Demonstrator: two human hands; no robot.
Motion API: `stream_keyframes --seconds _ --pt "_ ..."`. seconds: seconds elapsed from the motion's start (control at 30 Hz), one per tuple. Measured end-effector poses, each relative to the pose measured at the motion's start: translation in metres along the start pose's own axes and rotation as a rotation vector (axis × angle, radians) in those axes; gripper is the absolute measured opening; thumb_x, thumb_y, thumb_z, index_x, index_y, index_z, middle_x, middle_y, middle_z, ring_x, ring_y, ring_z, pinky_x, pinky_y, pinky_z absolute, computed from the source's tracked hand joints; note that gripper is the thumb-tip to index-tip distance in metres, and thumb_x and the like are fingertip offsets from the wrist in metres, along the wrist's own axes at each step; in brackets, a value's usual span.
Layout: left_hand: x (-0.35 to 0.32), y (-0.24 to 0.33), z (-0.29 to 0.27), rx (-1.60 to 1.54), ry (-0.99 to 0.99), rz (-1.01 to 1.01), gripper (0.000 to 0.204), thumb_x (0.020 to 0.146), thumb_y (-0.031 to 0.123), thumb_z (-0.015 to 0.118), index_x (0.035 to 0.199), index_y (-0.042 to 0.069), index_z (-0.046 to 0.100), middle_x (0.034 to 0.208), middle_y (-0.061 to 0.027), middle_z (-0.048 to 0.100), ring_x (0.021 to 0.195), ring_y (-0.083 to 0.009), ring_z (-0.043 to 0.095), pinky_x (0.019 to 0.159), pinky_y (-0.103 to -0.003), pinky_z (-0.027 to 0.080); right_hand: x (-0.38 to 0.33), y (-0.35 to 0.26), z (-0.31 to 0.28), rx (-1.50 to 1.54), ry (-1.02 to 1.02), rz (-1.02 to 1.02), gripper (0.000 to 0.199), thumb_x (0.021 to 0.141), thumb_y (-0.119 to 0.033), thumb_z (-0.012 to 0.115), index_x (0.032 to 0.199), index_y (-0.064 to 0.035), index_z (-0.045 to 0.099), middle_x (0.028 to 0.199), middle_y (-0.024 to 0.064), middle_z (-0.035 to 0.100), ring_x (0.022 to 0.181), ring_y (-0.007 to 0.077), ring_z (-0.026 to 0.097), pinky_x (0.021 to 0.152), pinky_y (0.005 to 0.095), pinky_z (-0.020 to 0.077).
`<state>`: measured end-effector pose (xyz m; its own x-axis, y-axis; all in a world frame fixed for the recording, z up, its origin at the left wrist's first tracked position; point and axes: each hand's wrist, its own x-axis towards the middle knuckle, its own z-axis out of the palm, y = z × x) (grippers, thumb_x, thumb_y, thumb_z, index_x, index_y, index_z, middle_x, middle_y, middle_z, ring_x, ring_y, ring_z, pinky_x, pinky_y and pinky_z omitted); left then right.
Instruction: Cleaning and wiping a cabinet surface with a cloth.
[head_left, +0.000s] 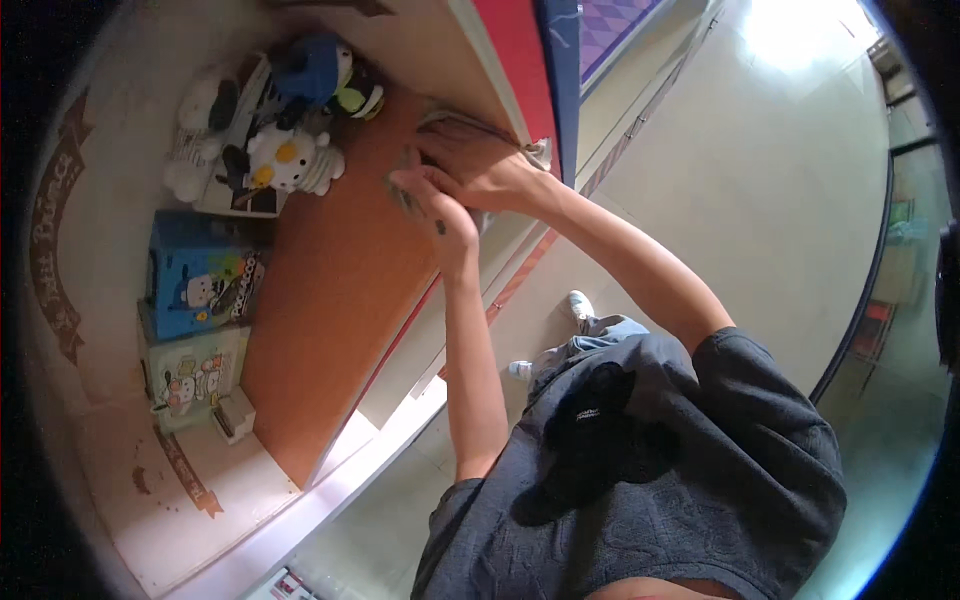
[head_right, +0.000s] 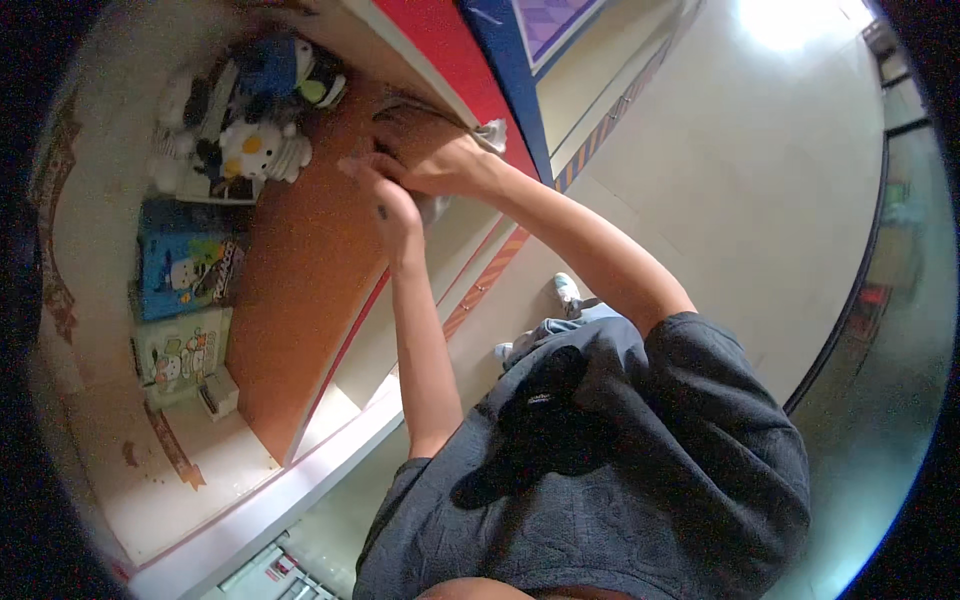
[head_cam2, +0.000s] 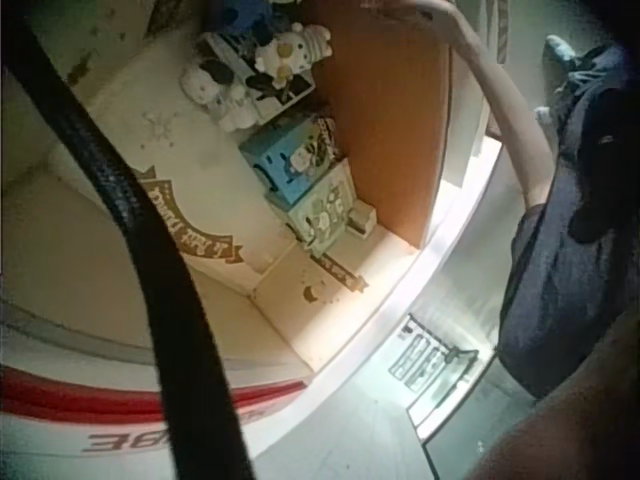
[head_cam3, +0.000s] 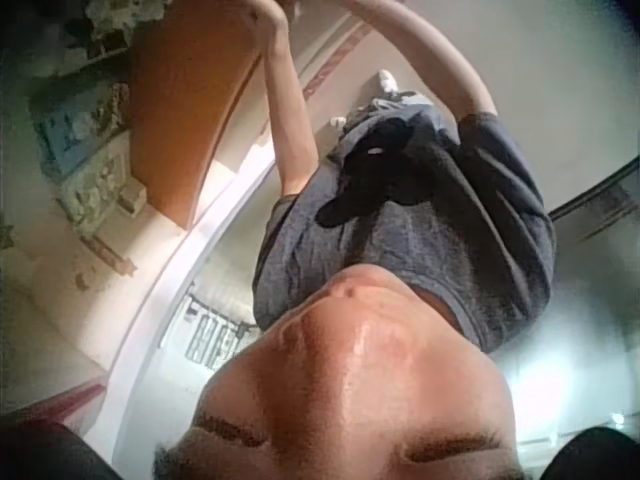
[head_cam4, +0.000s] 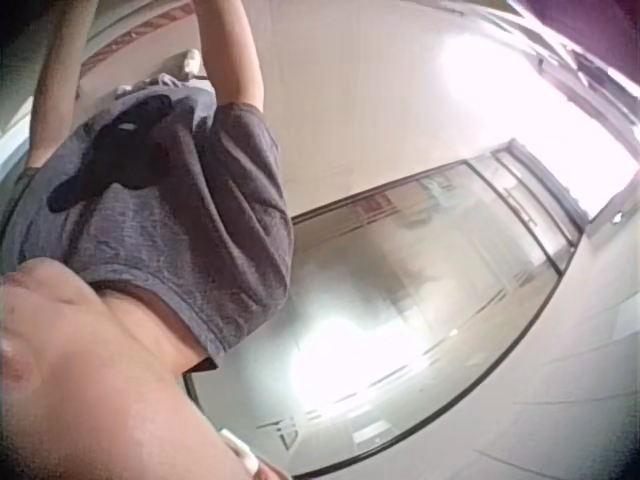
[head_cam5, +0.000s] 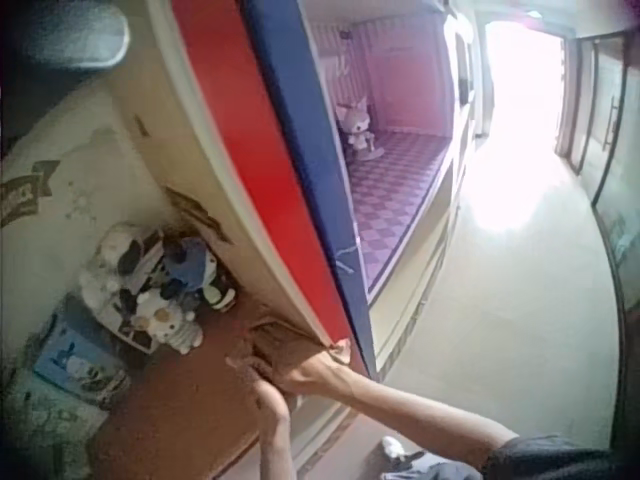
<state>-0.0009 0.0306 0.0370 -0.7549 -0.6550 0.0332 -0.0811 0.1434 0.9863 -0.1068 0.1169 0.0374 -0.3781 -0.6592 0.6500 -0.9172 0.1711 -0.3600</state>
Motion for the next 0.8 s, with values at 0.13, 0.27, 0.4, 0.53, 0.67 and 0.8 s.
stream_keyframes --seconds 0.13,0.27,0.4,0.53,0.67,0.8 --pt "-0.008 -0.014 0.005 0.338 0.129 0.39 0.066 0.115 0.042 0.024 0.143 -0.012 0.05 0.144 -0.032 0.058 0.124 -0.0404 0.059 0.113 -0.044 0.04 0.006 -0.022 -0.004 -0.01 0.047 0.004 0.033 0.107 -0.034 0.053 0.114 -0.0044 0.066 0.114 0.0165 0.068 0.098 0.0358 0.063 0.089 0.0436 0.0514" --pt "-0.023 0.005 -0.002 0.102 0.014 0.23 0.067 0.115 0.043 0.027 0.15 -0.012 0.043 0.146 -0.0359 0.054 0.126 -0.0454 0.058 0.111 -0.048 0.042 0.007 -0.046 0.006 0.124 0.034 0.087 0.032 0.107 -0.035 0.052 0.111 -0.0064 0.066 0.116 0.0169 0.067 0.1 0.0377 0.062 0.086 0.0464 0.0518" --pt "-0.038 0.018 -0.028 0.045 0.183 0.258 0.062 0.116 0.041 0.028 0.148 -0.009 0.047 0.142 -0.0324 0.058 0.12 -0.0435 0.062 0.108 -0.046 0.046 0.001 -0.072 0.028 0.147 -0.013 0.093 0.038 0.109 -0.038 0.046 0.127 -0.0084 0.062 0.131 0.0164 0.063 0.117 0.0391 0.059 0.095 0.0458 0.0496" --pt "-0.056 0.018 -0.079 0.059 0.137 0.104 0.062 0.117 0.04 0.028 0.154 -0.008 0.043 0.147 -0.03 0.055 0.128 -0.0423 0.059 0.109 -0.043 0.046 -0.001 -0.112 0.054 0.006 -0.187 0.061 0.053 0.112 -0.044 0.035 0.149 -0.0097 0.053 0.154 0.0139 0.054 0.141 0.0374 0.049 0.114 0.0423 0.0405" --pt "-0.068 0.001 -0.129 0.008 0.17 0.253 0.061 0.116 0.041 0.031 0.152 -0.007 0.045 0.145 -0.031 0.057 0.126 -0.0411 0.06 0.107 -0.043 0.047 0.004 -0.16 0.083 0.026 -0.166 0.038 0.037 0.106 -0.031 0.051 0.135 -0.01 0.055 0.152 0.0168 0.053 0.137 0.0445 0.051 0.1 0.0504 0.0522" --pt "-0.093 -0.017 -0.183 0.126 0.223 0.257 0.057 0.116 0.043 0.032 0.137 -0.006 0.051 0.122 -0.0261 0.062 0.105 -0.0356 0.061 0.094 -0.042 0.048 -0.001 -0.21 0.106 0.022 -0.257 -0.03 0.038 0.103 -0.028 0.055 0.137 -0.0103 0.056 0.158 0.0167 0.049 0.139 0.0449 0.049 0.105 0.0521 0.0491"
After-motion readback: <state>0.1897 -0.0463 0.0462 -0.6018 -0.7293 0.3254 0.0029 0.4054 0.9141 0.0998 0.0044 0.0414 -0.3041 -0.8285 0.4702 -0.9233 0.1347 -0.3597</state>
